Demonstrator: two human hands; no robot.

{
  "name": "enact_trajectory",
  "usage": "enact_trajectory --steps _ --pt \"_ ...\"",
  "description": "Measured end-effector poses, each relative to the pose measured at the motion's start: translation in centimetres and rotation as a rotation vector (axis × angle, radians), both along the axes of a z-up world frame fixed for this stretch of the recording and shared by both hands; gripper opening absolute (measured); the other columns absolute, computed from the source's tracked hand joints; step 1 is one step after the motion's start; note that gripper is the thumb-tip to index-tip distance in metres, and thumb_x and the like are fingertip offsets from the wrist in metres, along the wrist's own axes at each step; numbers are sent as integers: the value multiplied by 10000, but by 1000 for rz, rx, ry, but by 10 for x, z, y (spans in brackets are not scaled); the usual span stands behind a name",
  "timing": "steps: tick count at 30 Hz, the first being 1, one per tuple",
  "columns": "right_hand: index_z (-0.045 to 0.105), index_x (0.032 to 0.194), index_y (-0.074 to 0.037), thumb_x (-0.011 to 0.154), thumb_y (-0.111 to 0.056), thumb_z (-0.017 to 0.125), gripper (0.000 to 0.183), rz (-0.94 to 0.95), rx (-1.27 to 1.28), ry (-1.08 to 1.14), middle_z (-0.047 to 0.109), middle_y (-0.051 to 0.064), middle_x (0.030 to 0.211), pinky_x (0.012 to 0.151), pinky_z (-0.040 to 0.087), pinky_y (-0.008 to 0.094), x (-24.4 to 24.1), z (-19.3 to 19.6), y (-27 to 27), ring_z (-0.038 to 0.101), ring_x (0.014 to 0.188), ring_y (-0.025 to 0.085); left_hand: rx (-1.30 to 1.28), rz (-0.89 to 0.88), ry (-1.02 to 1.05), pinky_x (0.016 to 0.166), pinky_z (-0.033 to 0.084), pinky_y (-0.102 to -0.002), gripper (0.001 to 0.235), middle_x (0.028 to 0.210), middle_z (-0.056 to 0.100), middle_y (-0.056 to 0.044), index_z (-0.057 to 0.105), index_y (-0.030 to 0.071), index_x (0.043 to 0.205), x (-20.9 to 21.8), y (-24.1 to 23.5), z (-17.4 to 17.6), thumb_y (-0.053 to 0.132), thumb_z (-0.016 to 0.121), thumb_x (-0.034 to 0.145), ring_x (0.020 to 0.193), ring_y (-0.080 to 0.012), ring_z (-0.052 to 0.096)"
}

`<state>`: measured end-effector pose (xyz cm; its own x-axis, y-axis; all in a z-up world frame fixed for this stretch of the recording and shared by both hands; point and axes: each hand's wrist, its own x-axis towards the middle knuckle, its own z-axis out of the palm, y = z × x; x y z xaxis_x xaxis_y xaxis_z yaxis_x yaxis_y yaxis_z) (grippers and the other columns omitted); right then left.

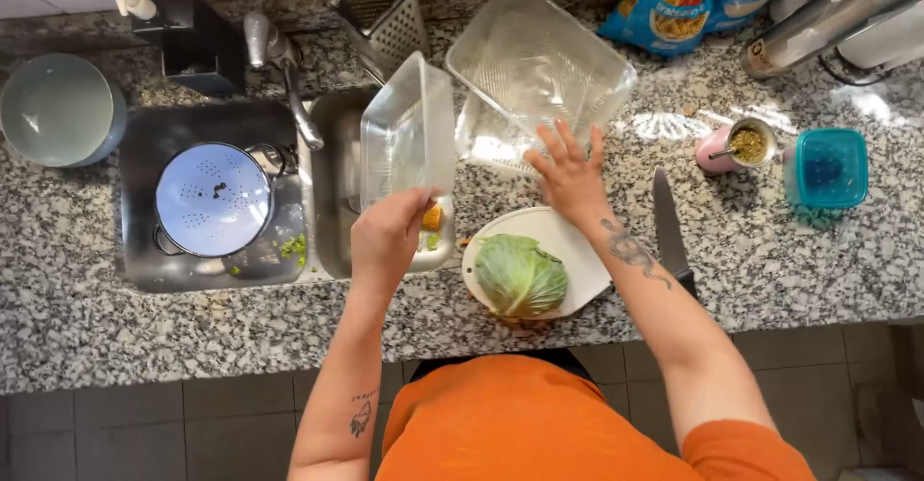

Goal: The person removes outer leaves from a head of cabbage, cuts it in half, and slices it into thin strips on a cutting board. The shredded cabbage is then transferred into a colander in the sink. The person briefly pets a dog that enters the frame.

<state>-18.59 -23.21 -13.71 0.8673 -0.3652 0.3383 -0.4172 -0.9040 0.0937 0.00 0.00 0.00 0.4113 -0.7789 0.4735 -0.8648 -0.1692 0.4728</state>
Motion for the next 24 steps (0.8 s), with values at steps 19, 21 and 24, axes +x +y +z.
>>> enact_trajectory --steps 19,21,24 --pt "532 1282 -157 722 5 580 585 -9 -30 -279 578 40 1011 548 469 309 85 41 3 592 628 176 108 142 -80 635 520 -287 24 748 651 45 624 202 925 -47 -23 37 218 606 926 698 -180 650" --pt "542 1178 -98 814 39 486 393 -74 329 -133 556 62 974 587 452 263 108 28 11 568 615 140 126 134 -96 640 524 -280 55 772 659 60 637 221 964 -44 -20 37 221 598 925 701 -159 651" --pt "305 1430 -248 849 -214 613 659 -69 348 -8 575 176 1001 756 491 438 114 22 24 630 851 331 96 72 -128 618 525 -300 104 746 648 49 642 223 1011 -35 -24 39 190 611 917 677 -174 645"
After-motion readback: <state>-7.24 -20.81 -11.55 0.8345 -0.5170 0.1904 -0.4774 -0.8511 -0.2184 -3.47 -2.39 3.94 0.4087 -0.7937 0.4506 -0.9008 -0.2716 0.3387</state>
